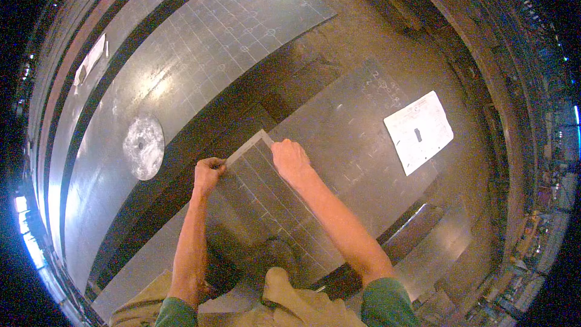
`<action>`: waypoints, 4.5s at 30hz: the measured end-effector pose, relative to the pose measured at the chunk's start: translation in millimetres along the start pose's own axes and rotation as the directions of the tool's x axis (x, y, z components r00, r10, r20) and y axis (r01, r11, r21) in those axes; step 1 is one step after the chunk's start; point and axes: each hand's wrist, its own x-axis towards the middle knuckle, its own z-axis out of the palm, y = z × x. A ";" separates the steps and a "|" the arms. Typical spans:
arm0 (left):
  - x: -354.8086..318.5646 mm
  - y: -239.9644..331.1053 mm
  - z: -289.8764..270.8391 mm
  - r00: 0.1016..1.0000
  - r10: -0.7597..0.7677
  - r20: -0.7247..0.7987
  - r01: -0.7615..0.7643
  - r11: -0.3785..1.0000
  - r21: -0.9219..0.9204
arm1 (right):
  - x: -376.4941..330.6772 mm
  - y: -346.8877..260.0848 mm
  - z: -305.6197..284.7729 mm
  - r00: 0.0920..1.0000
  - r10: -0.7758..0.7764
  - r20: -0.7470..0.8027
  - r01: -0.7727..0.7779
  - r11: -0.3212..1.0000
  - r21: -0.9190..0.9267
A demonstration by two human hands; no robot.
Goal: The person uses a metal square and chalk to draw straight lines on a large metal sheet, then switches to a tape measure to mark additional measurements. The person adjusts the tools and repositions the square multiple times to create a grid pattern on the sheet.
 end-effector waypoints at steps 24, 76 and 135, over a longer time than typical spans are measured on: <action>-2.1 1.0 -1.1 0.998 0.034 -0.046 -0.035 0.999 -0.023 | -214.6 44.7 -13.3 0.882 0.271 0.386 -0.237 0.962 -0.134; 8.9 -9.1 1.7 0.997 0.072 -0.002 -0.072 0.996 -0.045 | -334.4 79.5 -3.6 0.779 0.452 0.434 -0.342 0.887 -0.310; 33.0 196.2 143.8 0.923 0.350 0.162 -0.158 0.728 -0.667 | -610.9 -87.7 70.9 0.194 0.976 0.098 -0.976 0.202 -0.085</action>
